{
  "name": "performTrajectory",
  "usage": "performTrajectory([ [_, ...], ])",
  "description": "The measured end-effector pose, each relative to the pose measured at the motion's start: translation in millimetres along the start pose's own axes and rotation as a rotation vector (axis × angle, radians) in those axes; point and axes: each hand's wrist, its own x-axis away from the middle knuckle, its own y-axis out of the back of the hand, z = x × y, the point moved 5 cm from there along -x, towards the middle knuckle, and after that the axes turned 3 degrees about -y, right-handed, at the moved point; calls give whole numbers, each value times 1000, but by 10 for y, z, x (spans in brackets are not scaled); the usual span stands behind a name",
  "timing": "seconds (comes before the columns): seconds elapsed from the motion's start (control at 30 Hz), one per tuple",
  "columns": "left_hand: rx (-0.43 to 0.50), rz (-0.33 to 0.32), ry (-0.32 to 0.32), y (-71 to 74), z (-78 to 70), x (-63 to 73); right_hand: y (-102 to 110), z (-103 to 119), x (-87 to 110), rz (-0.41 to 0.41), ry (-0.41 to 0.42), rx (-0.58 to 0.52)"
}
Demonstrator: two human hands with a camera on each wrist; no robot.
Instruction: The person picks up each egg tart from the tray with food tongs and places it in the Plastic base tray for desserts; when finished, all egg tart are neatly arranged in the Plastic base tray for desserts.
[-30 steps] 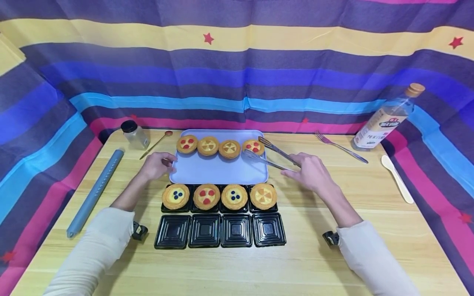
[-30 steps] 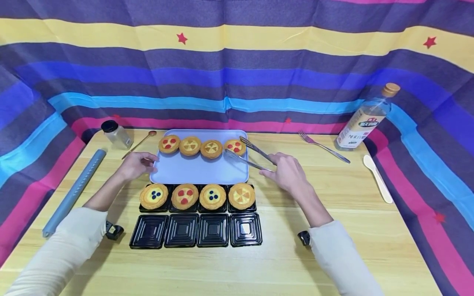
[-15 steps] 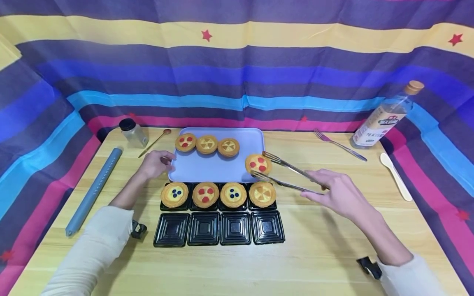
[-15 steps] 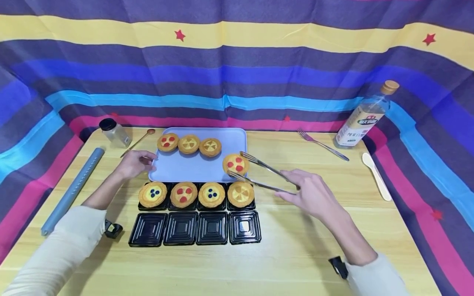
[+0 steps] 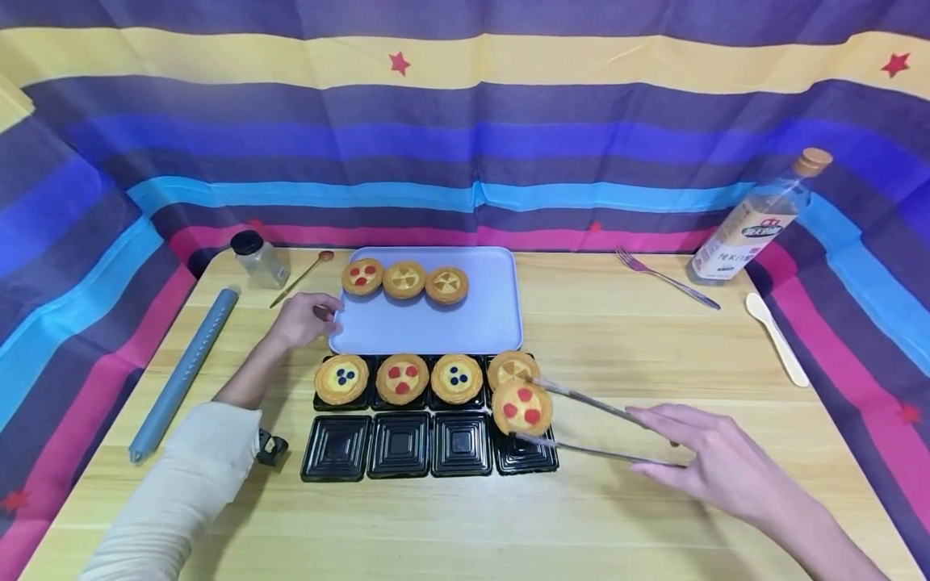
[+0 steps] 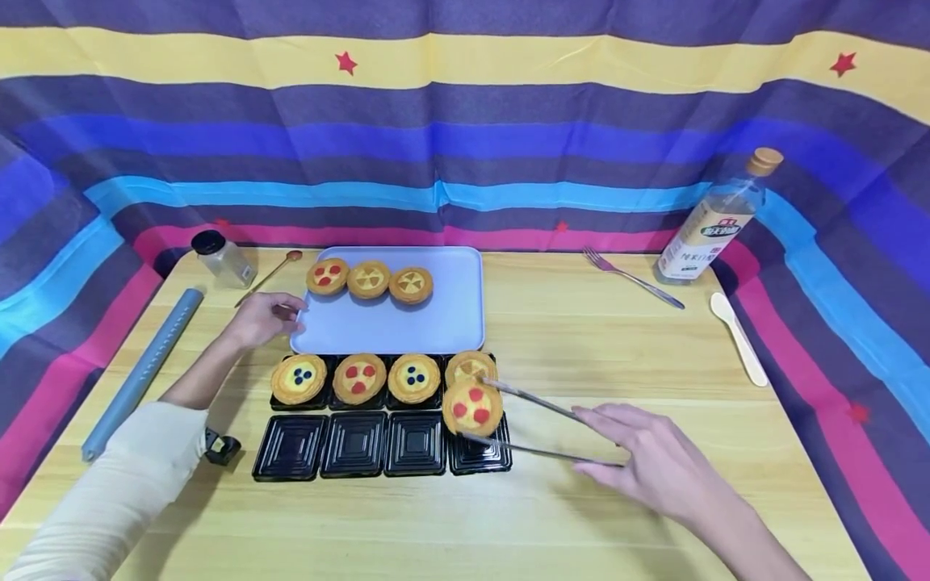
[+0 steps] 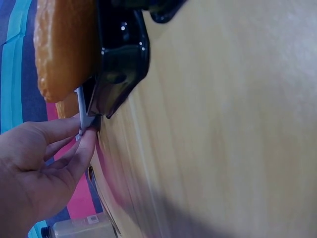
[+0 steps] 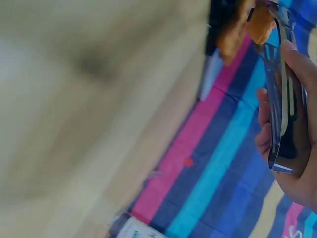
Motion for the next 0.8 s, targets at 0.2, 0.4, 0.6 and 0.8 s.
performTrajectory([
  [0.2,-6,4,3,-8,-7,-9,-67,25,217,33,6,0],
  [0.4,-9,6,8,-12,-5,-8,-119,13,302,50,-17,11],
  [0.6,1,-2,5,-11,17,3,-179,7,295,66,-34,20],
  [0.8,15,-2,2,0,-6,-4,-178,-7,275,78,-48,31],
])
